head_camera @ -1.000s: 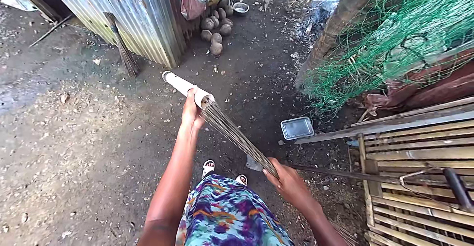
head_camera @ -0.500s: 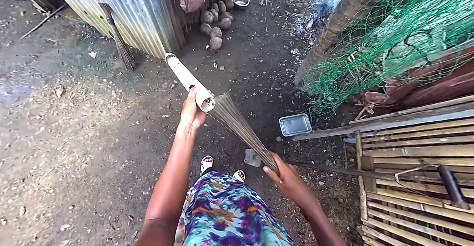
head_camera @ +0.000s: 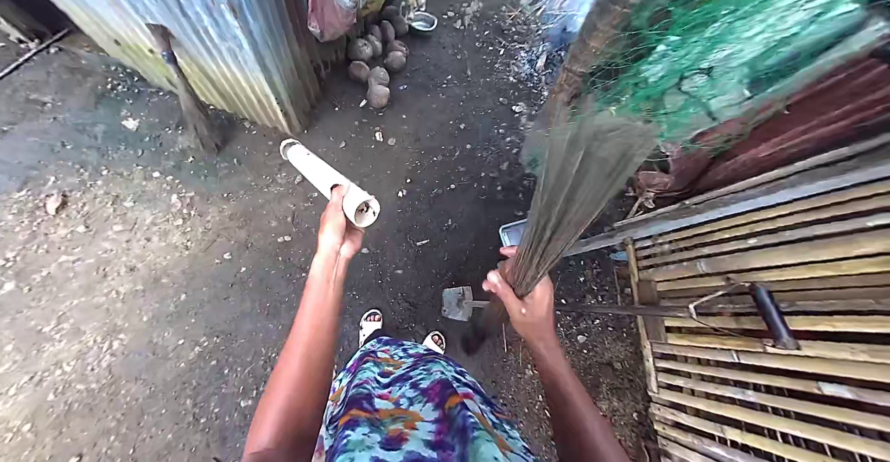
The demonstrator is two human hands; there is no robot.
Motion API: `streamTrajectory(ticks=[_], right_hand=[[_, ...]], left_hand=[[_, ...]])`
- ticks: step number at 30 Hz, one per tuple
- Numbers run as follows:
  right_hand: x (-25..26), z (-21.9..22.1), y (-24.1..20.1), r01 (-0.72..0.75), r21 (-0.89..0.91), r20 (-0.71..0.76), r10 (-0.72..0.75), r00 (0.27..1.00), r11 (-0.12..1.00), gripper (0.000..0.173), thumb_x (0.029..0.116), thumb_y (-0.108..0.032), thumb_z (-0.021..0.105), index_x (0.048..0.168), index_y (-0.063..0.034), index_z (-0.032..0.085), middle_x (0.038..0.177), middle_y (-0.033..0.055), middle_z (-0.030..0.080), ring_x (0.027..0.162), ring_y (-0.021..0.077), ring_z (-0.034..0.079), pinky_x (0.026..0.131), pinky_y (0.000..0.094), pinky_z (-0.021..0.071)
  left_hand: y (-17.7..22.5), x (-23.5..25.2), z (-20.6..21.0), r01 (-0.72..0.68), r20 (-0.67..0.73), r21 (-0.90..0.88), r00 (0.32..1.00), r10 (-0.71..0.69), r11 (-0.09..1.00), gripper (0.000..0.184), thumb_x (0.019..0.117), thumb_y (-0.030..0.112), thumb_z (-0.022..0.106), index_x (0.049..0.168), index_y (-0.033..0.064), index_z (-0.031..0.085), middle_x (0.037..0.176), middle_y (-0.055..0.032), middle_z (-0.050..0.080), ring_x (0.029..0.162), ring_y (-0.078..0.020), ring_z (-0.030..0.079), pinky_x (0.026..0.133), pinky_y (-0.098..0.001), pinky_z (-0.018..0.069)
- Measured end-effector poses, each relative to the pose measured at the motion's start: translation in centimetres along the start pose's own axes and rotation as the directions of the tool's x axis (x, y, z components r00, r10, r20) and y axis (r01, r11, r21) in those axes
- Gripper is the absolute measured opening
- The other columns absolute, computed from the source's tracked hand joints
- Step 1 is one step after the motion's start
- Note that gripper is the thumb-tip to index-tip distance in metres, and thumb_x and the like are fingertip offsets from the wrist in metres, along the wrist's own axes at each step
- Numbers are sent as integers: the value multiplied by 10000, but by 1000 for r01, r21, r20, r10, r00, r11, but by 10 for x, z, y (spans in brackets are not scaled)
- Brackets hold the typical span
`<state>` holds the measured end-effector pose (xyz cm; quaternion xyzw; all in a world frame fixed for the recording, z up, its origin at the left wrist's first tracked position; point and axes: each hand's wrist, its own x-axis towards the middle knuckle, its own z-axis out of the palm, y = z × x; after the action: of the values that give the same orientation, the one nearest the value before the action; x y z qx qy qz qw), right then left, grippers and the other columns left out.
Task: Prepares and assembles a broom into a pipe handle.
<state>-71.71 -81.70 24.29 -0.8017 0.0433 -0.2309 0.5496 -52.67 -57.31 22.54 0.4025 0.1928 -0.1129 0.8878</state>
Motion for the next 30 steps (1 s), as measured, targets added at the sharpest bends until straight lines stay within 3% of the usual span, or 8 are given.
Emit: streamTrajectory(ticks=[2, 6, 10, 14, 18, 24, 28, 30], right_hand=[[26, -2, -12, 128, 221, -75, -114, 991, 967, 191, 896, -113, 695, 1061, -41, 631, 863, -22, 753, 783, 114, 738, 773, 317, 641], [72, -13, -26, 318, 541, -149, -283, 947, 779, 301, 874, -64, 753, 1151, -143, 662, 941, 31, 725, 719, 151, 708, 707, 334, 640], [103, -26, -55, 413, 549, -213, -357, 910, 726, 369, 891, -140, 753, 1224, -261, 650, 814, -20, 722, 682, 123, 702, 701, 318, 629], [126, -40, -79, 475, 526, -270, -391, 880, 706, 345, 844, -94, 780, 1159, -192, 678, 816, -10, 716, 725, 142, 706, 736, 355, 628], [139, -53, -86, 554, 398, -249, -495, 832, 731, 585, 808, -21, 786, 1309, -150, 512, 980, 3, 713, 746, 170, 716, 693, 366, 658], [146, -46, -74, 417, 36, -174, -405, 897, 908, 548, 902, -103, 680, 1350, -44, 368, 814, 5, 643, 607, 133, 667, 563, 315, 625], [138, -35, -56, 384, -104, -48, -390, 920, 918, 648, 896, -121, 650, 1438, 11, 320, 1011, 96, 660, 651, 153, 665, 573, 345, 615], [133, -29, -56, 392, -99, 11, -393, 919, 914, 682, 889, -129, 666, 1448, 22, 307, 999, 85, 661, 651, 129, 653, 580, 321, 602]], left_hand=[[-1, -4, 4, -3, 14, 8, 1000, 3, 1000, 243, 1087, 336, 436, 1180, 137, 540, 960, -59, 684, 859, -166, 700, 732, -327, 603], [0, -12, 14, 8, 35, 45, 999, -9, 999, 260, 1110, 315, 362, 1091, 122, 535, 856, -42, 692, 774, -134, 708, 674, -292, 610], [4, -20, 17, 12, 30, 57, 999, -14, 998, 251, 1112, 297, 349, 1068, 121, 522, 838, -38, 689, 748, -125, 707, 639, -276, 607], [7, -24, 14, 15, 13, 69, 1000, -16, 997, 268, 1112, 307, 350, 1048, 126, 536, 826, -33, 694, 729, -117, 708, 613, -262, 601], [10, -25, 8, 15, -10, 69, 1000, -14, 998, 254, 1106, 306, 361, 1051, 123, 527, 828, -38, 690, 727, -121, 707, 602, -265, 598], [16, -22, 2, 38, -50, 61, 998, -35, 997, 278, 1102, 340, 367, 1033, 126, 531, 834, -49, 676, 723, -134, 695, 598, -271, 585], [17, -22, 11, 19, -43, 50, 999, -17, 999, 241, 1103, 307, 374, 1062, 120, 520, 846, -56, 671, 732, -141, 696, 610, -280, 591], [22, -20, 24, -3, -25, 56, 1000, 5, 998, 212, 1105, 294, 368, 1090, 131, 502, 852, -46, 655, 734, -131, 686, 624, -279, 594]])
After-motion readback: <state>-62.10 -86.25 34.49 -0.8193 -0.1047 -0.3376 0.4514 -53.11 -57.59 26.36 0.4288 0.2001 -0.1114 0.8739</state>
